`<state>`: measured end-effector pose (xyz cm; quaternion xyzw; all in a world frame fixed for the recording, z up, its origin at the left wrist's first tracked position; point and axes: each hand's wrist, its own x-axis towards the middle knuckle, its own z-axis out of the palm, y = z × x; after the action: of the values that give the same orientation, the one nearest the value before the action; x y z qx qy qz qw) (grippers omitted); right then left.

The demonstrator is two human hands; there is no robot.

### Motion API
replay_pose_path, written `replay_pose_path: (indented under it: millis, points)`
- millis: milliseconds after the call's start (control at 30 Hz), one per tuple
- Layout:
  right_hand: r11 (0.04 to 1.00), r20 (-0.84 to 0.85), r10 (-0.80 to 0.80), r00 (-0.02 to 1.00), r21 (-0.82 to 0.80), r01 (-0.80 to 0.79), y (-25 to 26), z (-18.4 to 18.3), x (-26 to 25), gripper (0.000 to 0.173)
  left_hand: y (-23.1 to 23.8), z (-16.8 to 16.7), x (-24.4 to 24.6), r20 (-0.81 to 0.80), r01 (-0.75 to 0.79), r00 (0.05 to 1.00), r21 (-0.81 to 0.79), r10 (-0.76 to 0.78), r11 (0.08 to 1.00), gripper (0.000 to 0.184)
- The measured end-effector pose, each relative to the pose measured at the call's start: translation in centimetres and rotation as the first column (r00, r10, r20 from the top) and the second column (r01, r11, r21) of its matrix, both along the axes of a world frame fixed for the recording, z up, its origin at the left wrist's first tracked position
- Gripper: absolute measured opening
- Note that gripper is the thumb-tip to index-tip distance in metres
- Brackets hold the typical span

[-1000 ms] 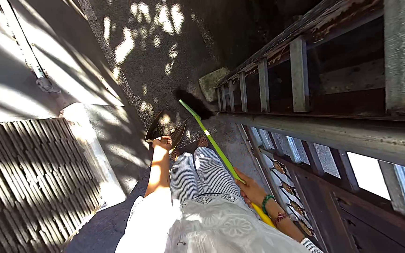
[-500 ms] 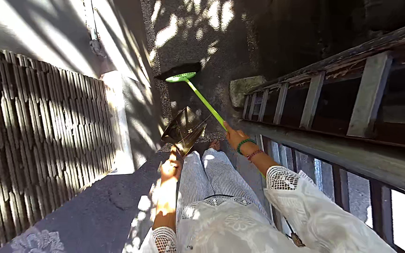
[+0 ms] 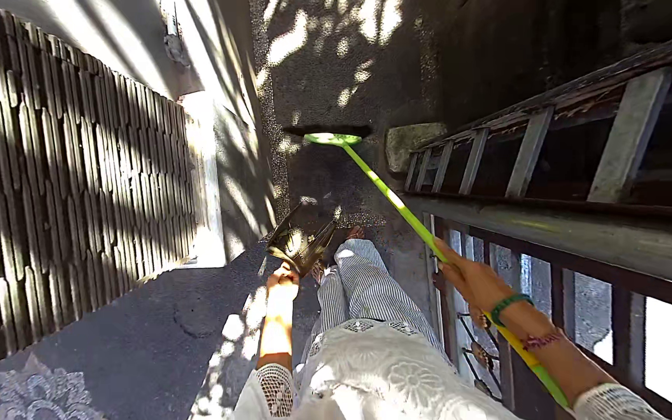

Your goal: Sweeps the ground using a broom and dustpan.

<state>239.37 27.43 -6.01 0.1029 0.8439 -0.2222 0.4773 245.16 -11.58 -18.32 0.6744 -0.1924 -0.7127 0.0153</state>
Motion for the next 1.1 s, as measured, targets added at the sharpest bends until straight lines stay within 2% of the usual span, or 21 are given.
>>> replay_pose_path:
  millis: [100, 200, 233, 300, 433, 500, 600, 667, 733, 800, 867, 933, 1000, 1067, 1100]
  points:
    - [0.999, 0.031, -0.052, 0.998, -0.002, 0.052, -2.5, -6.3, -2.4, 0.064, 1.1, -1.6, -1.5, 0.047, 0.061, 0.997, -0.085, -0.057, 0.995, 0.019]
    - [0.999, 0.131, -0.037, 0.991, 0.008, 0.036, -5.3, -11.1, 0.5, 0.072, 1.6, -2.5, -2.7, -0.013, 0.091, 0.996, -0.118, -0.094, 0.989, 0.018]
    - [1.000, 0.171, -0.019, 0.985, 0.017, 0.016, -5.9, -11.1, 2.5, 0.074, 1.8, -2.5, -3.1, -0.022, 0.093, 0.995, -0.114, -0.096, 0.989, 0.018]
    - [0.999, 0.240, 0.035, 0.970, -0.010, -0.033, -5.9, -8.8, 7.1, 0.074, 1.8, -2.4, -3.4, -0.016, 0.071, 0.997, -0.095, -0.073, 0.993, 0.019]
    - [0.995, 0.307, 0.091, 0.948, -0.058, -0.076, -2.8, 0.4, 13.7, 0.072, 1.4, -3.0, -2.2, -0.004, 0.057, 0.998, -0.067, -0.058, 0.996, 0.016]
    - [0.998, 0.267, 0.053, 0.962, -0.035, -0.046, -1.8, 3.0, 15.8, 0.071, 1.3, -2.9, -1.2, 0.041, 0.081, 0.996, -0.071, -0.079, 0.994, 0.014]
    - [0.998, 0.144, 0.002, 0.990, 0.057, -0.010, -2.1, 1.6, 14.6, 0.069, 1.3, -2.8, -0.2, 0.063, 0.126, 0.991, -0.078, -0.122, 0.989, 0.010]
    - [0.993, 0.118, -0.074, 0.990, 0.100, 0.062, -3.0, -2.8, 12.8, 0.068, 1.5, -2.4, 0.2, 0.062, 0.110, 0.992, -0.073, -0.106, 0.991, 0.013]
    - [0.976, 0.138, -0.211, 0.968, 0.084, 0.201, -4.2, -8.2, 12.8, 0.068, 1.6, -2.3, 0.7, 0.046, 0.115, 0.993, -0.075, -0.112, 0.991, 0.016]
    - [0.949, 0.187, -0.314, 0.931, 0.062, 0.308, -5.5, -10.7, 14.8, 0.068, 1.6, -2.3, 1.3, 0.010, 0.139, 0.990, -0.089, -0.139, 0.986, 0.018]
    - [0.920, 0.242, -0.381, 0.892, 0.006, 0.392, -5.8, -9.1, 18.4, 0.066, 0.9, -2.1, 2.4, -0.031, 0.137, 0.990, -0.090, -0.140, 0.987, 0.020]
    - [0.893, 0.269, -0.426, 0.864, -0.029, 0.449, -4.6, -4.9, 21.8, 0.065, 0.1, -1.8, 3.9, -0.065, 0.125, 0.990, -0.053, -0.129, 0.991, 0.022]
    - [0.904, 0.227, -0.415, 0.881, -0.006, 0.428, -3.8, -1.5, 24.5, 0.064, -0.7, -1.1, 4.8, -0.059, 0.147, 0.987, 0.002, -0.147, 0.989, 0.020]
    - [0.890, 0.186, -0.451, 0.873, 0.028, 0.454, -3.6, -1.3, 26.2, 0.064, -0.9, -0.8, 5.7, -0.049, 0.184, 0.982, 0.025, -0.183, 0.983, 0.022]
    - [0.867, 0.180, -0.495, 0.850, 0.032, 0.498, -3.9, -2.5, 26.2, 0.063, -0.6, -0.8, 5.9, -0.046, 0.219, 0.975, 0.013, -0.219, 0.976, 0.023]
